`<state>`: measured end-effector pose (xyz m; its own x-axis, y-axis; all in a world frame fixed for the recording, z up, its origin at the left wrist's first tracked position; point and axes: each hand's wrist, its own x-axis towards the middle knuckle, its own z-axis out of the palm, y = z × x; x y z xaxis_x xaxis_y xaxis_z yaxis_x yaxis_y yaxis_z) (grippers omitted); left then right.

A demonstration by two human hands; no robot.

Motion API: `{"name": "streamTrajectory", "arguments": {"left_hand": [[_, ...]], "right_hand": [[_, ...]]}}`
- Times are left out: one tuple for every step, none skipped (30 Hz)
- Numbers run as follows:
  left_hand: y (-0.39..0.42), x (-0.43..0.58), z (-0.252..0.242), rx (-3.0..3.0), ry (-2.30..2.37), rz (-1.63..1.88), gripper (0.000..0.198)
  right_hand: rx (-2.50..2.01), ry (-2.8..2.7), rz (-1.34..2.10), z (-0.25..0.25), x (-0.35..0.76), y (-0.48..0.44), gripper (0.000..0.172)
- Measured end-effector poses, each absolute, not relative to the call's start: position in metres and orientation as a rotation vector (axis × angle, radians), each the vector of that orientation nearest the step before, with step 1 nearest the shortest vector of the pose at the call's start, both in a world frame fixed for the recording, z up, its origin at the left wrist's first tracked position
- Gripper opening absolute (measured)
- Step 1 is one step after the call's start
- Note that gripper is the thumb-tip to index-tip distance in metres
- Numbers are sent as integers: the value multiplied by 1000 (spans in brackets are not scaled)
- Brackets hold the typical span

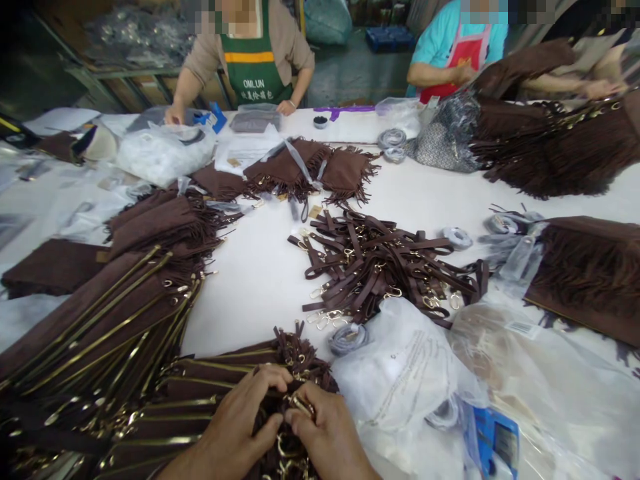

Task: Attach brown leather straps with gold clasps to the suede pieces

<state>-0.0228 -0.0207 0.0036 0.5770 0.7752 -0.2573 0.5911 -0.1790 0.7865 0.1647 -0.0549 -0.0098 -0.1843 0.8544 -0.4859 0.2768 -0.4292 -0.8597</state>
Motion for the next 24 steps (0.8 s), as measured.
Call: {"name": "streamTrajectory", "arguments": {"left_hand": [[-20, -21, 2, 1873, 1103, 224, 41], [-19, -18, 0, 1874, 1094, 203, 42], [-17, -16, -1, 1879, 1083, 189, 39], [-16, -13, -2, 1886, 1070, 186, 36], [-15, -11, -3, 1892, 1063, 192, 32], [-14, -9, -3, 1896, 1055, 196, 31], [-12, -8, -3, 1899, 1047, 200, 30], [-11, -8, -2, 1903, 1035, 198, 31], [-10, -8, -1, 1909, 1017, 187, 32], [-9, -9, 0, 1916, 997, 171, 34], [-8, -10, 2, 1927, 973, 150, 37], [-8, -11, 3, 1940, 948, 130, 39], [-7, -12, 4, 1954, 930, 114, 41], [-7, -12, 5, 1969, 917, 105, 42], [-6, -12, 5, 1982, 911, 102, 43], [-6, -11, 5, 1994, 911, 103, 42], [-6, -10, 5, 2004, 912, 103, 39], [-6, -8, 5, 2011, 918, 96, 33], [-6, -7, 5, 2018, 925, 80, 28], [-6, -5, 5, 2028, 929, 59, 22], [-6, -4, 6, 2041, 929, 38, 17], [-7, -2, 8, 2059, 924, 18, 14], [-8, -1, 9, 2082, 916, 6, 13], [-9, -1, 10, 2107, 905, -3, 14]], "right_hand": [[-1637, -1307, 1643, -11, 165, -55, 8], [-1655, -1308, 1642, -12, 167, -55, 8], [-1662, -1312, 1650, -13, 169, -56, 8], [-1659, -1321, 1663, -12, 172, -58, 8], [-1654, -1331, 1675, -10, 176, -61, 10], [-1645, -1345, 1687, -7, 179, -64, 14], [-1628, -1361, 1696, -3, 183, -67, 19], [-1610, -1377, 1697, 1, 187, -70, 23], [-1594, -1392, 1690, 4, 191, -72, 24], [-1581, -1403, 1679, 6, 194, -75, 23], [-1568, -1409, 1664, 7, 197, -78, 21], [-1562, -1410, 1647, 7, 200, -80, 20], [-1562, -1406, 1632, 5, 201, -82, 19], [-1562, -1399, 1624, 3, 203, -83, 18], [-1557, -1393, 1623, -1, 203, -85, 18], [-1552, -1384, 1623, -4, 204, -86, 18], [-1549, -1375, 1618, -8, 204, -87, 20], [-1558, -1359, 1611, -11, 205, -88, 22], [-1581, -1331, 1603, -14, 205, -88, 26], [-1613, -1296, 1595, -16, 206, -89, 29], [-1646, -1263, 1589, -17, 207, -90, 31], [-1672, -1235, 1584, -17, 208, -90, 33], [-1680, -1219, 1581, -15, 209, -91, 34], [-1669, -1217, 1578, -13, 209, -91, 32]]}}
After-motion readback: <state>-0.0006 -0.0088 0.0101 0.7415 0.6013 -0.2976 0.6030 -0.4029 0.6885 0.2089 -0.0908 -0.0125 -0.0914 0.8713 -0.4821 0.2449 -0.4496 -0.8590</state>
